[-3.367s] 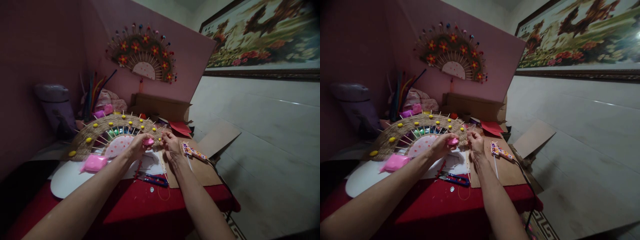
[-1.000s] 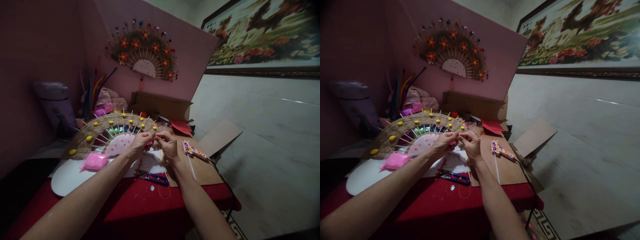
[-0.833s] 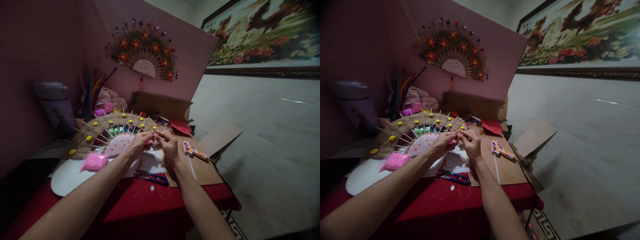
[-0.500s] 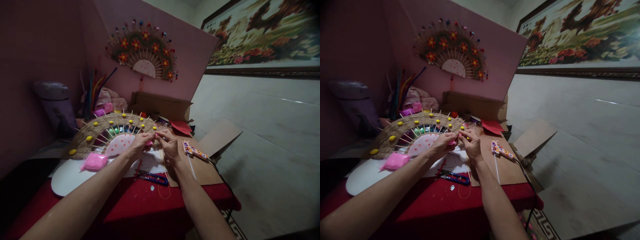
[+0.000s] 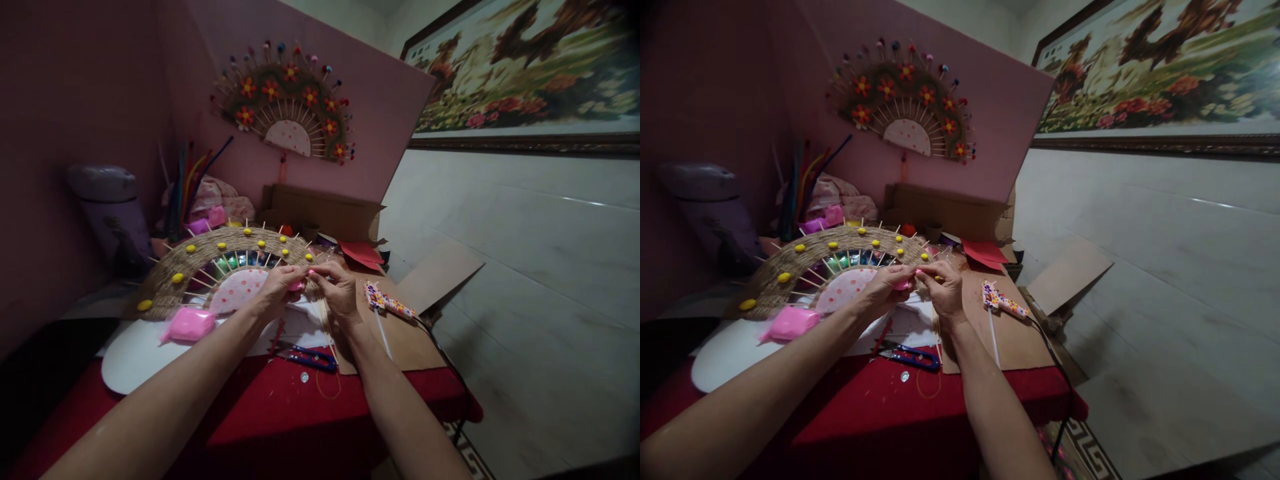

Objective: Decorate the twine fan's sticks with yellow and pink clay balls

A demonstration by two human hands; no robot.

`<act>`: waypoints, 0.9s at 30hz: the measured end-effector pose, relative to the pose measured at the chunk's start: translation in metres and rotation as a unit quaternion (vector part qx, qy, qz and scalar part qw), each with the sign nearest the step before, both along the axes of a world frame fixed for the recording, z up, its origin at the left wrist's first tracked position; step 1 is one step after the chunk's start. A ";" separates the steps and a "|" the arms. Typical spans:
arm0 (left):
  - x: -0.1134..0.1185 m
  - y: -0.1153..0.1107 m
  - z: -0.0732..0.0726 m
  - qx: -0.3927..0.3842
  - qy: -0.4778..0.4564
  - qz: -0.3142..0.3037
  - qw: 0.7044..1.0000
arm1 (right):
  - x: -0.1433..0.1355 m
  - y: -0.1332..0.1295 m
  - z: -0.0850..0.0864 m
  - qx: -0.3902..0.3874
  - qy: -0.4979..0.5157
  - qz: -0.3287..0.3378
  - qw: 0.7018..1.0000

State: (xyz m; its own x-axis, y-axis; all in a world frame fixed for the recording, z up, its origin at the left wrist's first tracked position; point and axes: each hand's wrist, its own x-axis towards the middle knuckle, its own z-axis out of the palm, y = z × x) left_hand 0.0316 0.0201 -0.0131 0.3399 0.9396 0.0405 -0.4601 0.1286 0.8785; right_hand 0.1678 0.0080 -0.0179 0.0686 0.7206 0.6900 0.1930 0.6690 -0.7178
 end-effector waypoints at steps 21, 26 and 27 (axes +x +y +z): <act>-0.001 0.001 -0.001 0.013 0.016 -0.003 1.000 | 0.001 0.002 -0.005 -0.004 -0.005 -0.019 1.000; 0.000 0.000 0.000 0.017 0.013 0.010 1.000 | 0.000 0.001 -0.004 -0.002 -0.014 -0.015 1.000; 0.000 0.000 0.000 0.016 0.014 0.012 1.000 | 0.000 0.000 -0.003 0.000 -0.011 -0.019 1.000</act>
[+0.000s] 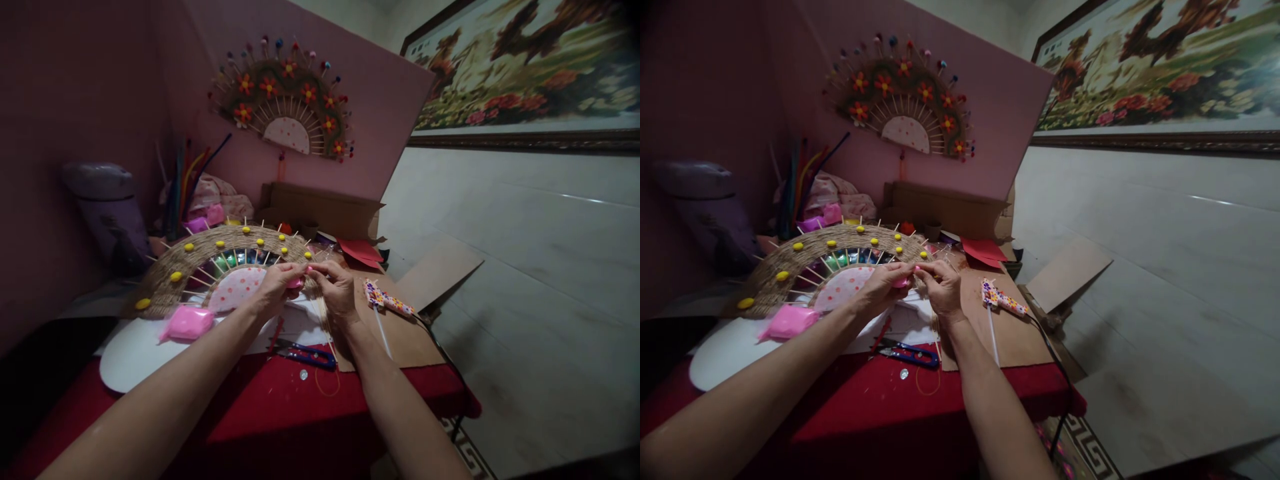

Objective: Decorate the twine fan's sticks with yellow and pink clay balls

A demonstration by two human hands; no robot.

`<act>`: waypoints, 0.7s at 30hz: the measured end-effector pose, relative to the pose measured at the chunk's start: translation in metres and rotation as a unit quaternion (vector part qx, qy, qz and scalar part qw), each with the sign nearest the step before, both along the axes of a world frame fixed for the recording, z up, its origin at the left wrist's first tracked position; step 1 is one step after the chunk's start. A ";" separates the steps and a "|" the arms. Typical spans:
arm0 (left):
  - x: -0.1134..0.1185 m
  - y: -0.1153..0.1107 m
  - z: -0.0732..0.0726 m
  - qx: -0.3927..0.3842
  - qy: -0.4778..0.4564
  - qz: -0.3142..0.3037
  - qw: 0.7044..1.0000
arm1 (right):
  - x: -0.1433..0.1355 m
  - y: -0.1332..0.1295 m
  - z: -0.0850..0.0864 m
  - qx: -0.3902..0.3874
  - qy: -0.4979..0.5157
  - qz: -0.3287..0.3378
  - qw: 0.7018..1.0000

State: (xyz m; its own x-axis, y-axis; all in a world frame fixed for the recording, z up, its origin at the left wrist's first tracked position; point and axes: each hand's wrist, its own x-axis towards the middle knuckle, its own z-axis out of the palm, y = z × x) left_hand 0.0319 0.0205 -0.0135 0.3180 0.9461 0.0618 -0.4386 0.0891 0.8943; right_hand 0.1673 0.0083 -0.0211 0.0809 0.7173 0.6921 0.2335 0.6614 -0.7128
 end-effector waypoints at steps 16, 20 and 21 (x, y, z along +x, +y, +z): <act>0.000 -0.002 0.002 -0.003 0.008 -0.014 1.000 | 0.001 0.001 0.000 0.000 -0.009 -0.015 1.000; -0.001 -0.002 0.002 -0.004 0.000 -0.015 1.000 | 0.001 0.001 0.000 -0.003 -0.003 -0.019 1.000; -0.001 -0.002 0.001 -0.005 -0.003 -0.016 1.000 | 0.001 0.001 0.000 0.003 -0.005 -0.018 1.000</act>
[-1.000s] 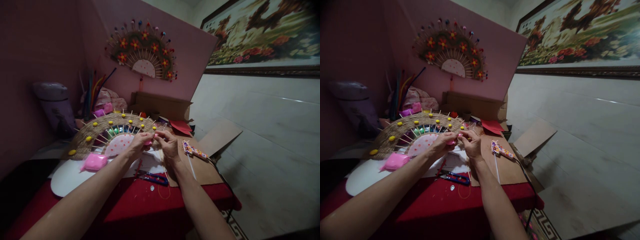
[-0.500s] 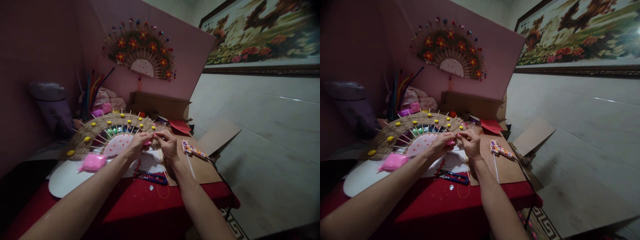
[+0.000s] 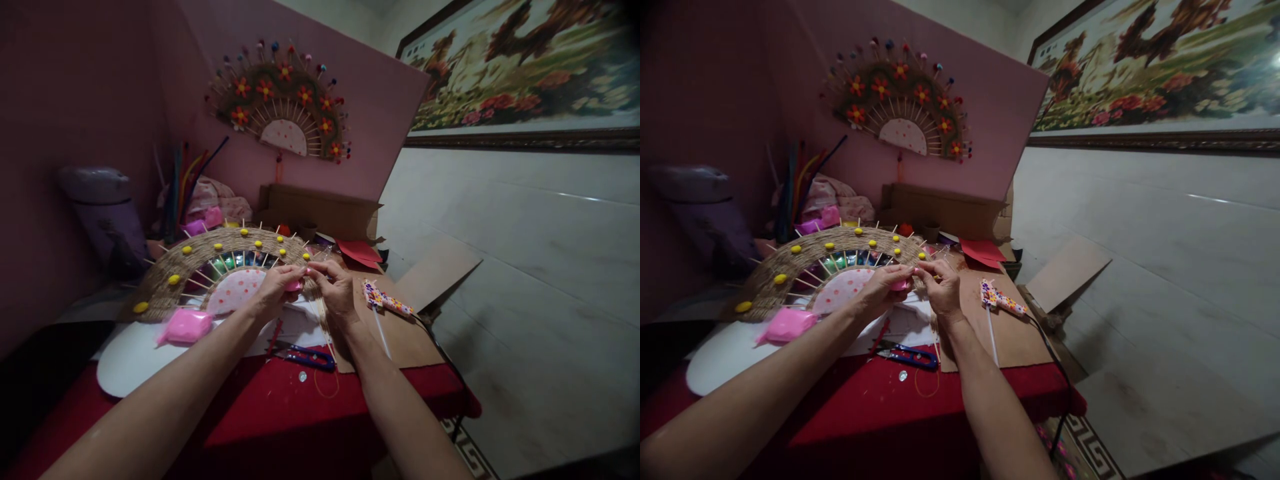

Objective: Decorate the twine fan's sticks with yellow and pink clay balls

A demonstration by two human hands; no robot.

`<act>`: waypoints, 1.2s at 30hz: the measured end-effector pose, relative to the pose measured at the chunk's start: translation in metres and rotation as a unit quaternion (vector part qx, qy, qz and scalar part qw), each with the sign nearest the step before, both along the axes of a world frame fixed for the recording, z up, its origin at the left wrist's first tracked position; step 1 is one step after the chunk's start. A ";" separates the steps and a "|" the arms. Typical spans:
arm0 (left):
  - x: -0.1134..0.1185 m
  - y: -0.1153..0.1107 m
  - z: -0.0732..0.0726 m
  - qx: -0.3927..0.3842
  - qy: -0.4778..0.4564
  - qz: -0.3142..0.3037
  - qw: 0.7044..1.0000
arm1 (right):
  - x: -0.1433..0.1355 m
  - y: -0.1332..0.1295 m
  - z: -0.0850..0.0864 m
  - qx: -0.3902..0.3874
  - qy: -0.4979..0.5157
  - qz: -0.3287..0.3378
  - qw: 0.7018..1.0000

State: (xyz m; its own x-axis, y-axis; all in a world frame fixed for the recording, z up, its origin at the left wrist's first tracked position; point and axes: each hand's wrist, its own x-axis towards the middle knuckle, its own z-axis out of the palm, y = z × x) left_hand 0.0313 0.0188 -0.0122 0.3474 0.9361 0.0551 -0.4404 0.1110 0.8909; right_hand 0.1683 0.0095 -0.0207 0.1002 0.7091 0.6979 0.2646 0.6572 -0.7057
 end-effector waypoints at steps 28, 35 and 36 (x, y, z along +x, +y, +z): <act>-0.001 0.001 -0.003 -0.006 -0.014 -0.020 1.000 | -0.001 0.000 0.001 0.013 0.019 0.009 1.000; -0.001 0.002 -0.002 -0.006 -0.028 -0.011 1.000 | 0.000 0.001 -0.006 0.039 -0.051 -0.021 0.998; -0.001 0.002 -0.002 -0.003 -0.028 -0.010 1.000 | 0.000 0.001 -0.007 0.045 -0.063 -0.025 0.997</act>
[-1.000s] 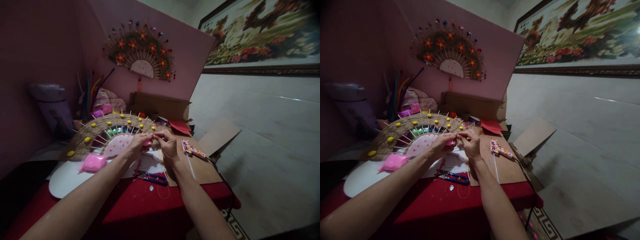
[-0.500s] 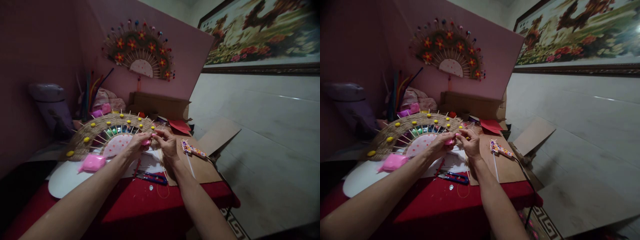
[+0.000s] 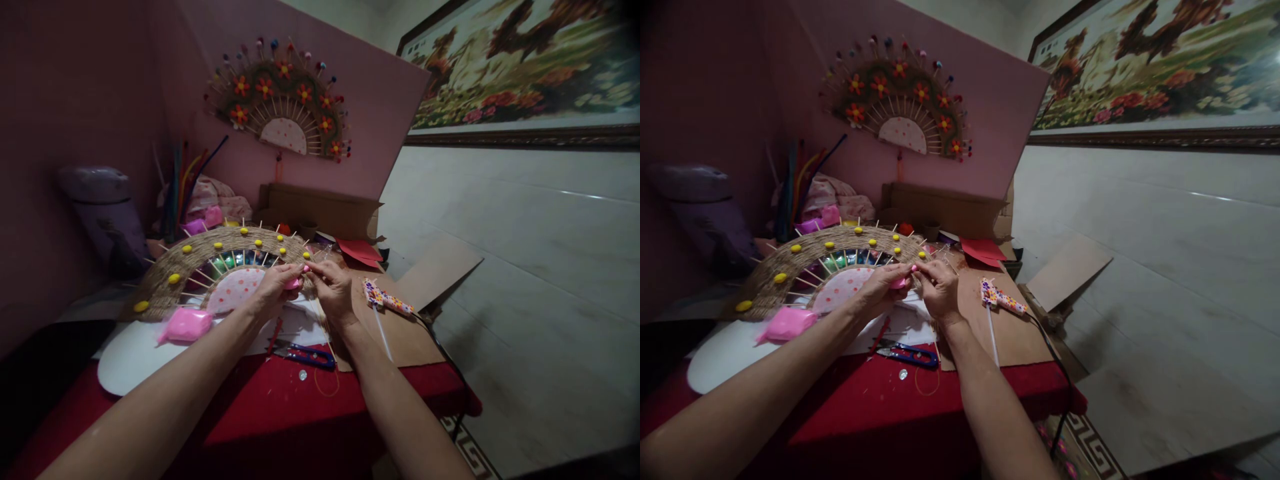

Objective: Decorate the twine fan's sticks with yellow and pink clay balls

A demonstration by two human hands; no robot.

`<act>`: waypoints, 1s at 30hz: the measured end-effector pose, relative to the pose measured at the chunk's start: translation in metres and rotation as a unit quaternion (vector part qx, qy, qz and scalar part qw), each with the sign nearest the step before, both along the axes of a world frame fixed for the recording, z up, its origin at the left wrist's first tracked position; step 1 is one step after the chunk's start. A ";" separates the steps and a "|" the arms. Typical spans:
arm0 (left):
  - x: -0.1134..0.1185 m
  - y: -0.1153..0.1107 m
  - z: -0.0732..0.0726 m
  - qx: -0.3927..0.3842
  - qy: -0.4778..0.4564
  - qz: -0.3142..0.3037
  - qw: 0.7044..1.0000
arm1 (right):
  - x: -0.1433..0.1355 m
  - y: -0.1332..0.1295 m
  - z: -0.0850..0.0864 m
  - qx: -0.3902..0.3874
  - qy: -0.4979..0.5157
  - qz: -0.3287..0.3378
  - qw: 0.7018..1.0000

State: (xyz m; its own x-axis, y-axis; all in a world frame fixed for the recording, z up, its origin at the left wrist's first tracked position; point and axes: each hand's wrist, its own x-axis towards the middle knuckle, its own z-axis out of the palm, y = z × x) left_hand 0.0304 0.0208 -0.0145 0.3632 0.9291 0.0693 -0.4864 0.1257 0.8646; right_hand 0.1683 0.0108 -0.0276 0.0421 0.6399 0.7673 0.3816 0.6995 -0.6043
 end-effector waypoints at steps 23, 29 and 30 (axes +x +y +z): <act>0.001 -0.002 0.000 -0.010 0.009 -0.003 1.000 | -0.002 -0.003 0.004 0.009 -0.001 -0.029 1.000; 0.001 -0.003 0.002 -0.016 -0.001 -0.005 1.000 | -0.001 -0.002 0.003 0.013 0.014 -0.021 1.000; 0.001 -0.003 0.002 -0.019 0.000 -0.006 1.000 | -0.001 -0.002 0.003 0.012 0.018 -0.017 1.000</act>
